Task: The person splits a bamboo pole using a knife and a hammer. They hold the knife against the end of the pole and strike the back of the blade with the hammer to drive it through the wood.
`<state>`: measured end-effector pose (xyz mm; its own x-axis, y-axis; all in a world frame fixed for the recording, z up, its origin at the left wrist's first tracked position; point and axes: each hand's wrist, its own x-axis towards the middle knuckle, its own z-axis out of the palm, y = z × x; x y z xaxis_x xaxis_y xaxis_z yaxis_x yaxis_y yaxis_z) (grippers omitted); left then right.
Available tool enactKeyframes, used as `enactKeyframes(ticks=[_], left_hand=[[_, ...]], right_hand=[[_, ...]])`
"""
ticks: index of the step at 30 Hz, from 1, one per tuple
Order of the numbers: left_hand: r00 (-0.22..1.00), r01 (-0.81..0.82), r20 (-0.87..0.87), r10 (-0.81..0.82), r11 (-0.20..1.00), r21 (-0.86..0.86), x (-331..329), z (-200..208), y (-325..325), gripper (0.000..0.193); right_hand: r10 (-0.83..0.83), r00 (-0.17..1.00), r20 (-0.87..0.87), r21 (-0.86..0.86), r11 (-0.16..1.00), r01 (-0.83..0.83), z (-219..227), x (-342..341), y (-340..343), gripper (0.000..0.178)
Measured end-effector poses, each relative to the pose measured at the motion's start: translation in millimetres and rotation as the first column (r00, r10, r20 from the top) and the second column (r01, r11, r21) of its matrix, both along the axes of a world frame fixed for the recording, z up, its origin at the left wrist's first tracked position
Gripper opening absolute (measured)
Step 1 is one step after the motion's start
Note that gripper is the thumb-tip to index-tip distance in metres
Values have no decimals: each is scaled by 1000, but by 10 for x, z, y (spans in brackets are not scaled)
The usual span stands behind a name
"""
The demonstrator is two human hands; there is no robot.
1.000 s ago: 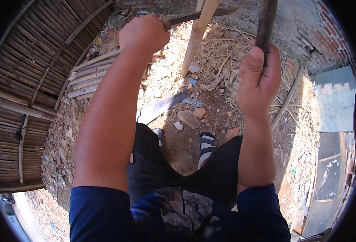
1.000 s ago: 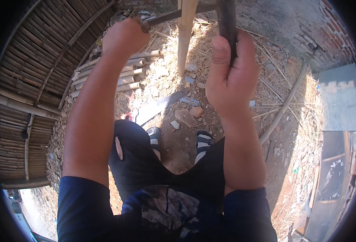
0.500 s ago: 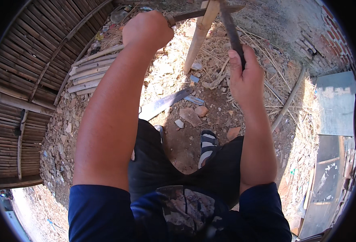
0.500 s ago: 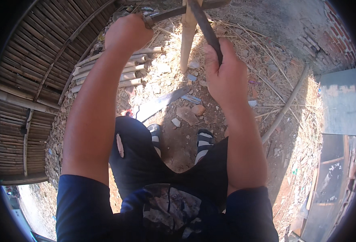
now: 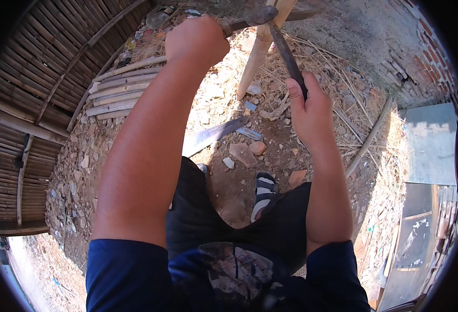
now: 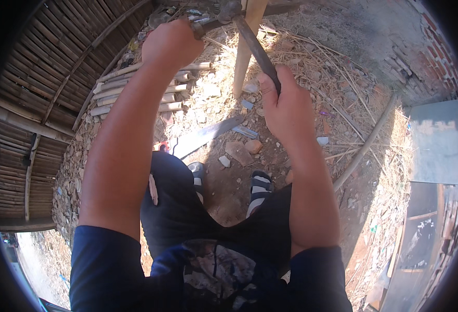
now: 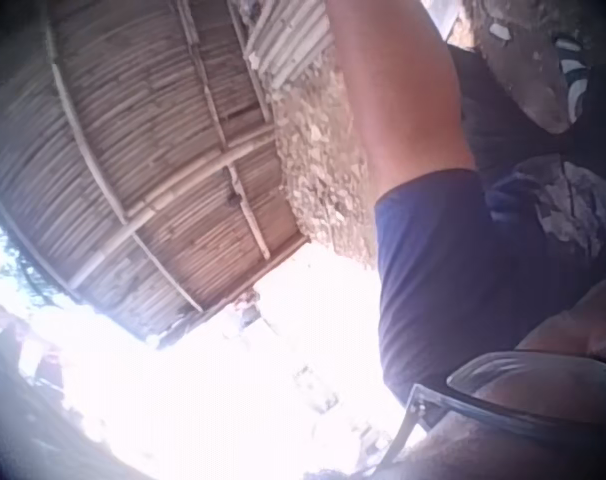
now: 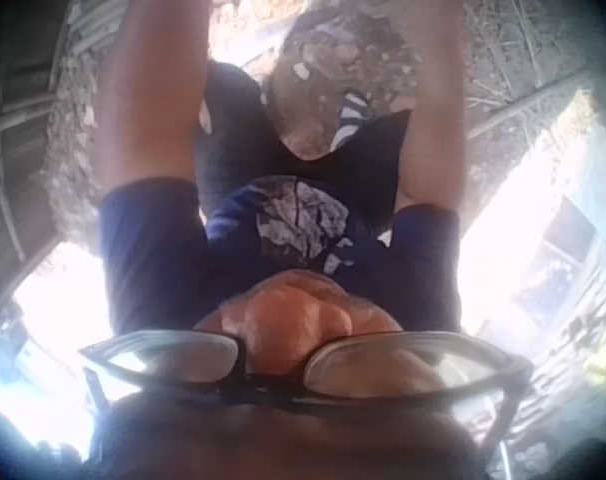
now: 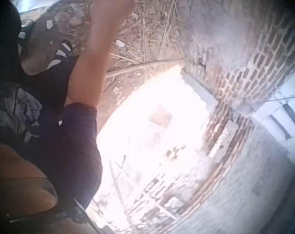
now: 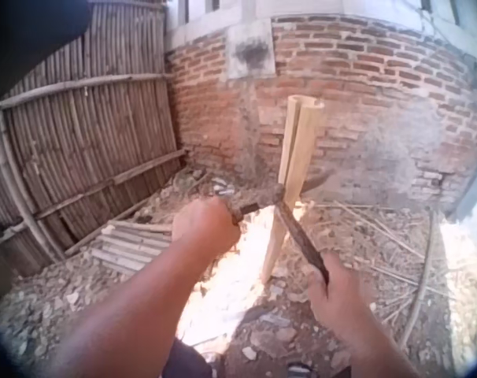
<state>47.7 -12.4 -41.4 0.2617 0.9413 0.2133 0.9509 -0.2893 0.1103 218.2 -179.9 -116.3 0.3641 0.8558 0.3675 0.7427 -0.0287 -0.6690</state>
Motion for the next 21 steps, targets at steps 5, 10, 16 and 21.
enactKeyframes(ticks=[5,10,16,21], left_hand=[[1000,-22,21,22,1000,0,-123,-104,46,38],[998,11,56,-14,999,47,-35,-95,4,29],[999,24,28,-24,1000,2,10,-68,-20,34],[1000,4,19,-4,1000,3,-10,-142,19,34]], right_hand=[[54,983,-177,280,960,-2,360,-3,-197,44],[62,977,-202,517,855,52,181,-8,-59,39],[-48,999,-23,184,982,52,189,-18,-44,34],[128,969,-212,574,818,17,459,1,-212,35]])
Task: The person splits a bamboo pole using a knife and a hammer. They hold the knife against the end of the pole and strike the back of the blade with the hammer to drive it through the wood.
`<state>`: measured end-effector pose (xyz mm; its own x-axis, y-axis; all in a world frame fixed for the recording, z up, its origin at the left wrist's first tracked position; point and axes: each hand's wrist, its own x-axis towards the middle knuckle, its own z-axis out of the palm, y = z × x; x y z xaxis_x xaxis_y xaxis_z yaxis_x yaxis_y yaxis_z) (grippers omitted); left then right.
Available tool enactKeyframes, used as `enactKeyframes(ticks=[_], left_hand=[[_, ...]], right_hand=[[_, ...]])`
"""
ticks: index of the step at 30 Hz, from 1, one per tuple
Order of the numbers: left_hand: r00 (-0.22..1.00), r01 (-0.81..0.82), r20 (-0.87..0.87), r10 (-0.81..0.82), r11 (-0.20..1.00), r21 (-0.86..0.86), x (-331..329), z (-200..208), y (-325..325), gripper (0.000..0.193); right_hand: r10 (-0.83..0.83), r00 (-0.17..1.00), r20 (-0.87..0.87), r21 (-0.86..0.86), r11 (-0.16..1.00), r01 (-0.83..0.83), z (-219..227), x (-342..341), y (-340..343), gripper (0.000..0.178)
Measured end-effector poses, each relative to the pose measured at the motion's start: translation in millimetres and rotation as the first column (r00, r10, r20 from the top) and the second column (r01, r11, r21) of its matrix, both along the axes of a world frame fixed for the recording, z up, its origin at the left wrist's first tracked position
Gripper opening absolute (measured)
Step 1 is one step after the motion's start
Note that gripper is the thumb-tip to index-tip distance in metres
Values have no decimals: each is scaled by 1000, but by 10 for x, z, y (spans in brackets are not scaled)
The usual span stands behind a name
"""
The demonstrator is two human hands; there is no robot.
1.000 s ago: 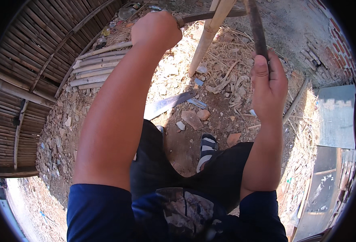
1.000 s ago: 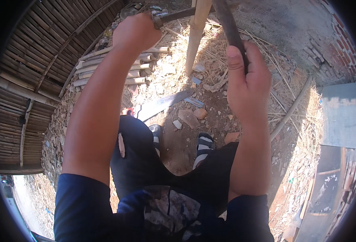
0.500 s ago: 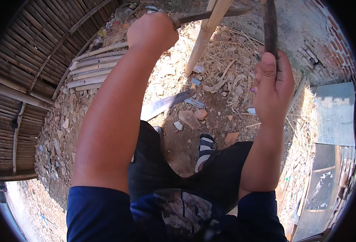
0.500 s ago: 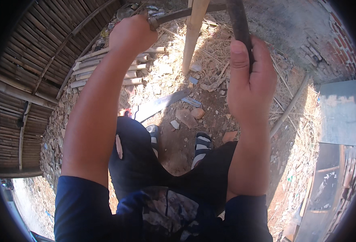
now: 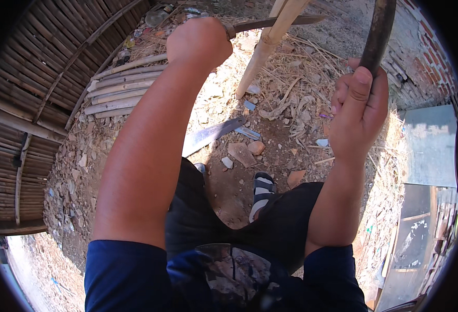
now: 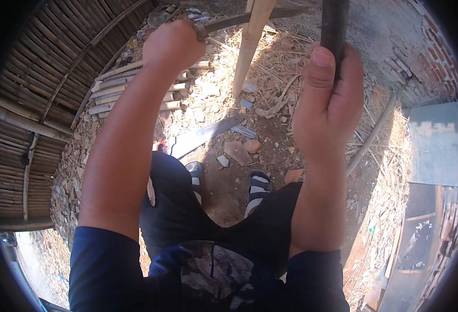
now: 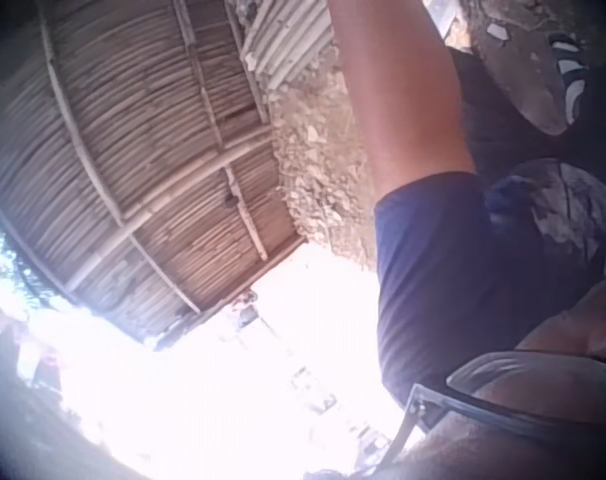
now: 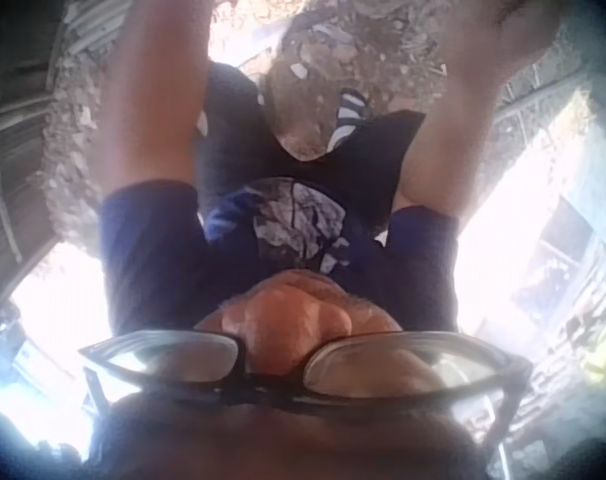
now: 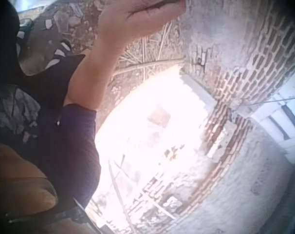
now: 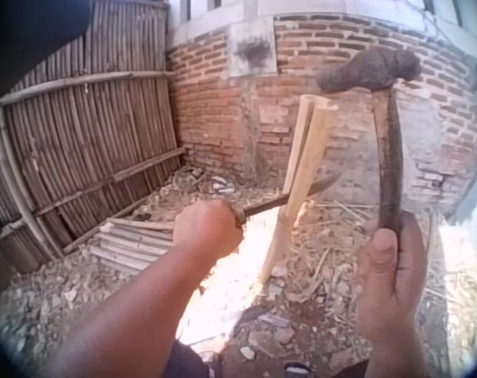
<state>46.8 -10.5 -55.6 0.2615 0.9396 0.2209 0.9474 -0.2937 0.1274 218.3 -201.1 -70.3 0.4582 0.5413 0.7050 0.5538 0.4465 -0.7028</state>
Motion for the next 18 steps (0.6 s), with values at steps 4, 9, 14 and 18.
enactKeyframes(ticks=[4,9,14,18], left_hand=[[1000,6,11,-6,1000,2,36,-3,-19,34],[999,21,51,-21,1000,4,0,32,-93,31],[1000,-4,17,4,1000,-20,-3,-8,-36,31],[999,16,30,-15,1000,-23,4,-8,-71,30]], right_hand=[[-129,954,269,-315,925,214,-459,26,204,34],[-109,965,237,-409,890,201,-307,-5,159,35],[-82,996,41,-99,991,86,-185,-14,83,37],[-15,958,288,-538,824,175,-487,-31,258,37]])
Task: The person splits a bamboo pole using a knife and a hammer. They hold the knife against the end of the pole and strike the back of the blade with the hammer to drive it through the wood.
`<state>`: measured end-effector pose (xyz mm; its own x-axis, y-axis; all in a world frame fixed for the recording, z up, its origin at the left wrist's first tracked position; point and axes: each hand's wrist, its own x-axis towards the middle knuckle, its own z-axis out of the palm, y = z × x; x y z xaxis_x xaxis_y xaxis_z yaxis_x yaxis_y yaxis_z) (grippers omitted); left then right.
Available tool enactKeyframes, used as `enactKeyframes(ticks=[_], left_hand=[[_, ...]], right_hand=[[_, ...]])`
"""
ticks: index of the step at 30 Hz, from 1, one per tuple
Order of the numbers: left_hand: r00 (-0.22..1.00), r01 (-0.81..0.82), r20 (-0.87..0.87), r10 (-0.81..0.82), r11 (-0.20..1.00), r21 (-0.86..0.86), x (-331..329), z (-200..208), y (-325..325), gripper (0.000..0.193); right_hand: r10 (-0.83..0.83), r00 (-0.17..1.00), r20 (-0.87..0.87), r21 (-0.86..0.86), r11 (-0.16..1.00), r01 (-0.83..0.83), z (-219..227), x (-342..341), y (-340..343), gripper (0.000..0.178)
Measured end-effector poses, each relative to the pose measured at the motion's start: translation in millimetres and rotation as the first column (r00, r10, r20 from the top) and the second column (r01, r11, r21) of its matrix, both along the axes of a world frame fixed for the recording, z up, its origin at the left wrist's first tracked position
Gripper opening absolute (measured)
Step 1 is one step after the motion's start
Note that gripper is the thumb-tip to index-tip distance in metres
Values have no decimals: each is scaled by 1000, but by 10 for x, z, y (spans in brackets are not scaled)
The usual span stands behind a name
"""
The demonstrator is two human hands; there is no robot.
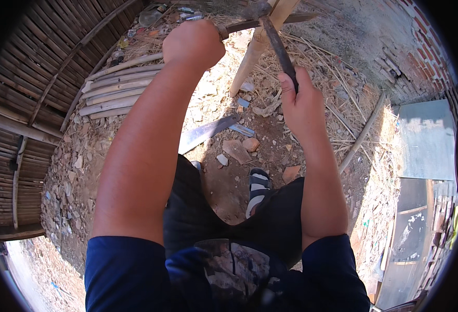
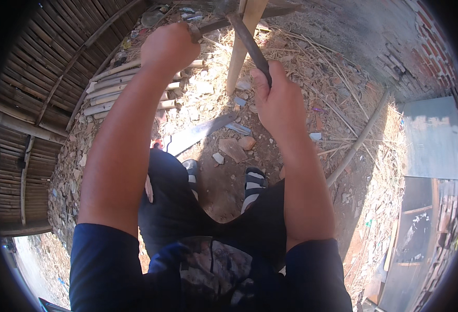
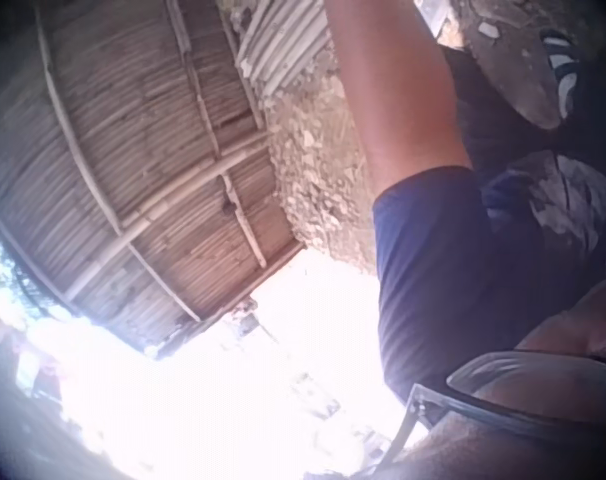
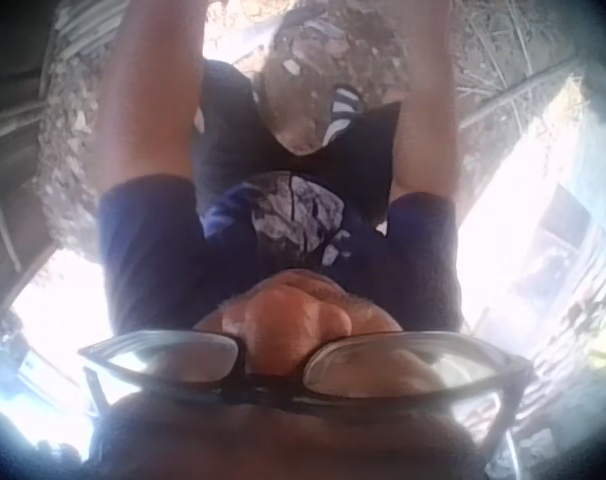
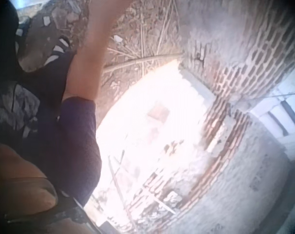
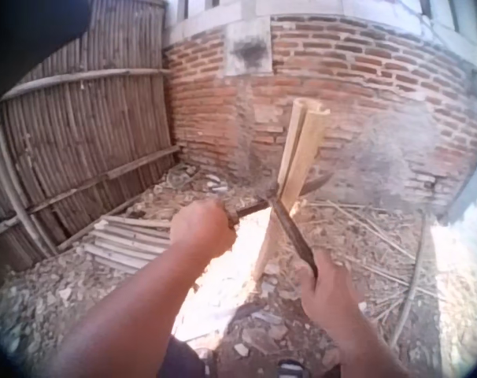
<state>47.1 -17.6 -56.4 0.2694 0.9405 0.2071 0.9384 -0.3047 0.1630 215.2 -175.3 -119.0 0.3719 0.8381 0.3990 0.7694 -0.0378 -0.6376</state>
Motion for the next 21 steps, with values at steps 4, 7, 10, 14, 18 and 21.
enactKeyframes(ticks=[4,7,10,14,18,21], left_hand=[[1000,19,3,-19,998,58,-6,-17,-17,30],[1000,-18,-3,18,1000,17,-67,-76,-3,31],[1000,-19,-7,19,1000,18,-91,-56,64,32],[1000,14,-1,-14,1000,24,-58,-43,44,32],[1000,-3,14,3,1000,-11,-87,-31,49,32],[1000,-18,14,18,1000,2,-86,-52,86,32]], right_hand=[[33,997,-72,158,987,-22,100,-44,-35,35],[90,987,-135,412,911,-26,280,7,-200,34],[76,981,-179,503,864,24,277,65,-220,36],[-35,999,-23,172,984,39,62,39,-60,39],[-34,999,-19,219,975,37,302,21,-164,41],[26,994,-106,434,901,23,539,21,-254,40]])
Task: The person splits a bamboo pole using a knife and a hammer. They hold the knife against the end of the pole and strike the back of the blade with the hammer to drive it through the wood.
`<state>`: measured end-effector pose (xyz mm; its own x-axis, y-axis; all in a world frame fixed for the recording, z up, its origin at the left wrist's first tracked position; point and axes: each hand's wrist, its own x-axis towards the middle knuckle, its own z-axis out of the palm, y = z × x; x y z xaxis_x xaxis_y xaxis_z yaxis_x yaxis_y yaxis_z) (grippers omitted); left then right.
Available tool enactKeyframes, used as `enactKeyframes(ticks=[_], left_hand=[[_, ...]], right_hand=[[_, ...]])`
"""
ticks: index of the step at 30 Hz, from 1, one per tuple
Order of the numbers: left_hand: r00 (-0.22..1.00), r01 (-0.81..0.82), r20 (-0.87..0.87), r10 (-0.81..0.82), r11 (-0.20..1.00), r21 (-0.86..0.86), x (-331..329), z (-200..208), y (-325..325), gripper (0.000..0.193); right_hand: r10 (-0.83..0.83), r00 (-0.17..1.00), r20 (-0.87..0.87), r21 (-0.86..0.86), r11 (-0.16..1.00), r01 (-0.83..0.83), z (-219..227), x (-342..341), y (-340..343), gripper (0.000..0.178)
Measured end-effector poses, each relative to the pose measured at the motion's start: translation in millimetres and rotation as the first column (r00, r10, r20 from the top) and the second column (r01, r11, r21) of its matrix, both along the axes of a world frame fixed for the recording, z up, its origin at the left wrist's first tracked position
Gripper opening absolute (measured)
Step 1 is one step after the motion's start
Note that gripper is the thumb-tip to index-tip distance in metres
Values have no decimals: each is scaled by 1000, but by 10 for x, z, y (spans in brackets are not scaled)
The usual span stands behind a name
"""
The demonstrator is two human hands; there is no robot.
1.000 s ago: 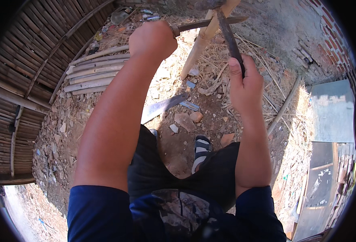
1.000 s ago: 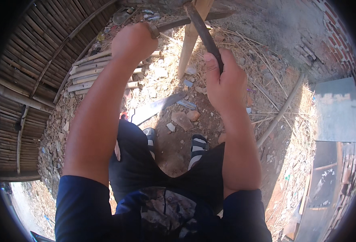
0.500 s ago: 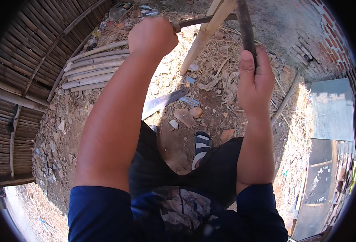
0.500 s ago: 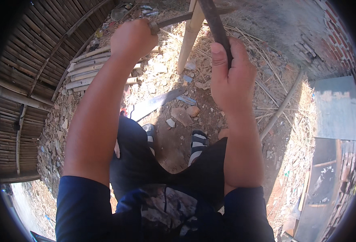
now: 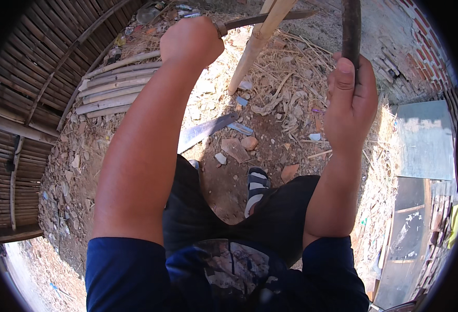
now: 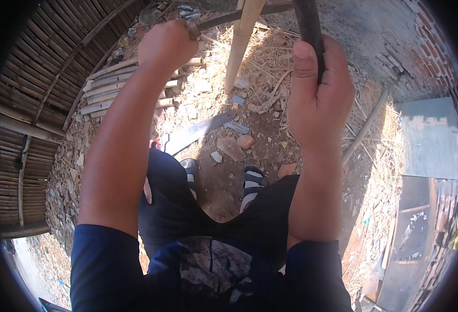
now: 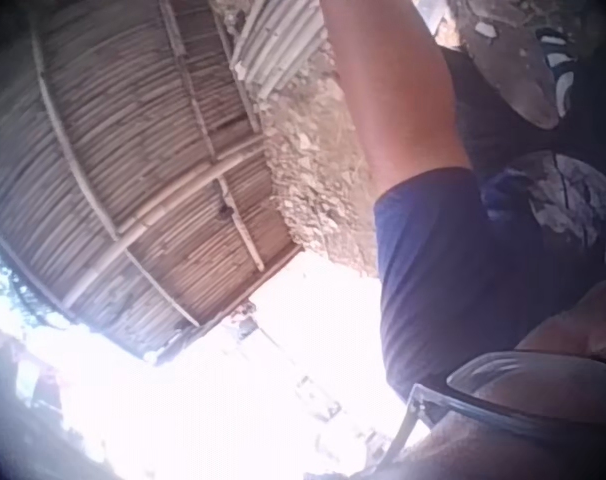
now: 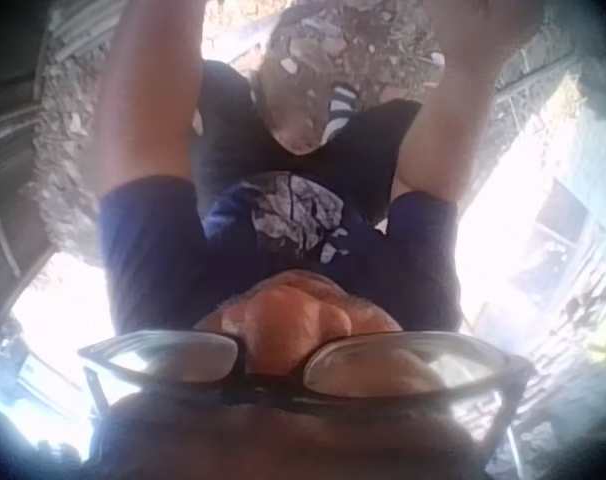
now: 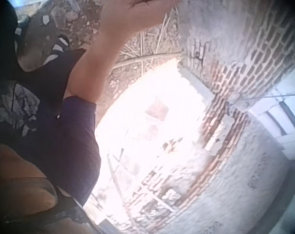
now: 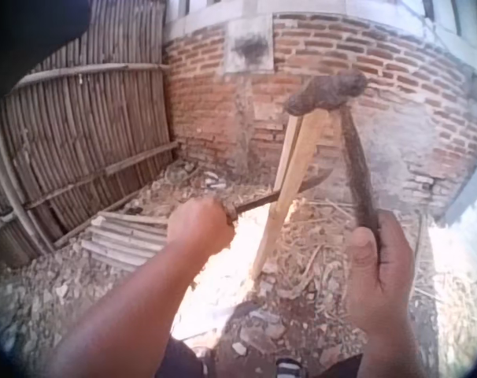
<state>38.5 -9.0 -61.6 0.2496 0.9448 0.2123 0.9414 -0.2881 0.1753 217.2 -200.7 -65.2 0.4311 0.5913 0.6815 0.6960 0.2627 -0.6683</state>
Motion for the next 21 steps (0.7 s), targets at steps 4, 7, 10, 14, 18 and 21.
enactKeyframes(ticks=[4,7,10,14,18,21], left_hand=[[1000,11,1,-11,1000,13,22,-13,25,32],[1000,26,5,-26,999,-40,-4,46,-39,31],[999,4,32,-4,1000,-5,-101,16,-20,31],[1000,0,28,-1,1000,20,-92,-62,-6,31],[999,11,44,-12,1000,26,-24,-47,-31,30],[999,11,50,-14,998,63,-22,-80,-10,30]], right_hand=[[-26,997,71,-35,999,29,-335,-59,118,38],[12,989,145,-425,904,51,-540,22,196,37],[38,995,88,-233,972,-16,-223,-56,103,38],[80,996,-39,40,996,-79,-105,-83,7,37],[-1,994,107,-117,993,14,-530,-159,202,36],[25,990,138,-343,939,24,-612,-129,299,36]])
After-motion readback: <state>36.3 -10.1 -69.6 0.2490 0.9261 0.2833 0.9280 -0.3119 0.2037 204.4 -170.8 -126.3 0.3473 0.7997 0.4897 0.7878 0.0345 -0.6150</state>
